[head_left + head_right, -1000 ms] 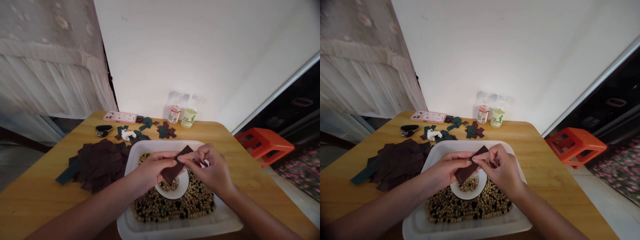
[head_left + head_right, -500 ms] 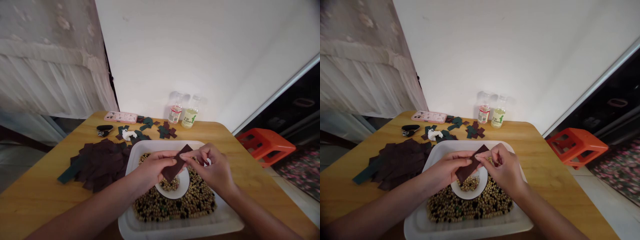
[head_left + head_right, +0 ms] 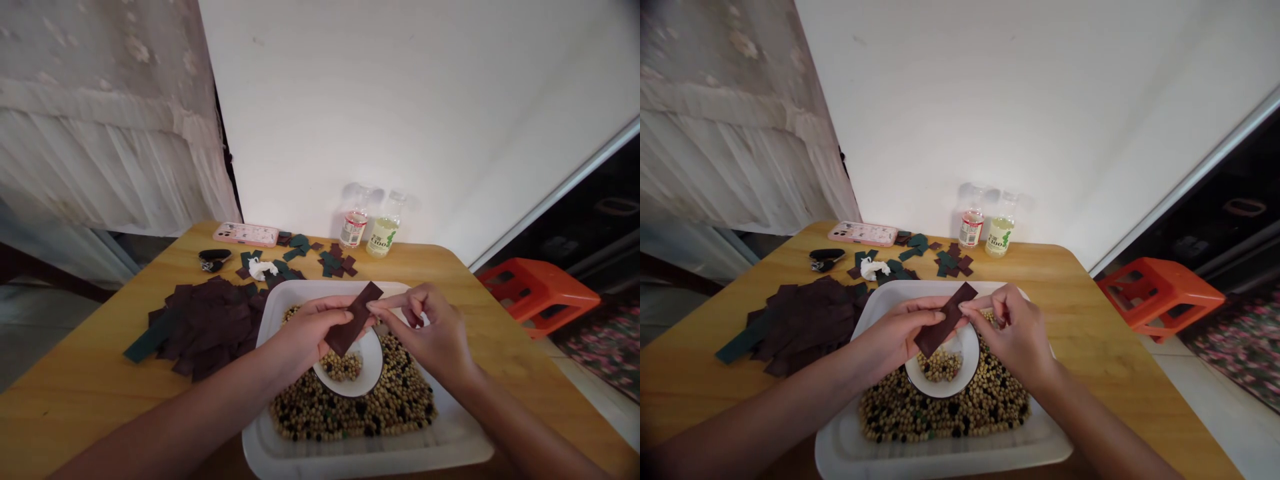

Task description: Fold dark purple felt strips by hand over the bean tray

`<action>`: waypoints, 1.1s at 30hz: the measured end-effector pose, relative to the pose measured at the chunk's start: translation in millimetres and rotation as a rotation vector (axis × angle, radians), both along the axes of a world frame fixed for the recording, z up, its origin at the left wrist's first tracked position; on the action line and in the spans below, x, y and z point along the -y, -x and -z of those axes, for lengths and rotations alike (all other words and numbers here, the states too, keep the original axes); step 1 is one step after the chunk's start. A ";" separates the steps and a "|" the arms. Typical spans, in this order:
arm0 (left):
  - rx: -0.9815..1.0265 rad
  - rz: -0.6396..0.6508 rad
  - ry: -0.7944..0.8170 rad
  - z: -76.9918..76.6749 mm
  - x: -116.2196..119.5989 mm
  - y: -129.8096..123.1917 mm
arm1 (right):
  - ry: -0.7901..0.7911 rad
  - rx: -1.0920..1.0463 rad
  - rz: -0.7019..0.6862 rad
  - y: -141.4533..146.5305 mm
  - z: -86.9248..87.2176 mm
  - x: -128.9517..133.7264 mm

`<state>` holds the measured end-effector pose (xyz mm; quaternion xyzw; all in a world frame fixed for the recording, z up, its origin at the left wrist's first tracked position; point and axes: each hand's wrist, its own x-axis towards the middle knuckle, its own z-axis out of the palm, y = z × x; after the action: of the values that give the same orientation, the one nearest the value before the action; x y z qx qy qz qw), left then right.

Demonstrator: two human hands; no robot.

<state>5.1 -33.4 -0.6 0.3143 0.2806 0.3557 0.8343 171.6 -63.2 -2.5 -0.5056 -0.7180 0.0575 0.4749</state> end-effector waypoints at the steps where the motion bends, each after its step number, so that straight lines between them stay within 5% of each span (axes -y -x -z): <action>1: 0.000 0.003 -0.005 -0.3 -0.1 0.0 | 0.007 -0.007 -0.002 0.3 0.0 0.0; 33: -0.045 0.017 -0.038 2.7 -0.2 1.1 | -0.037 0.017 -0.044 1.2 0.9 2.0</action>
<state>4.0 -33.2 -3.3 0.3403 0.2898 0.3468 0.8246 170.4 -65.2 -3.4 -0.4812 -0.7339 0.0504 0.4768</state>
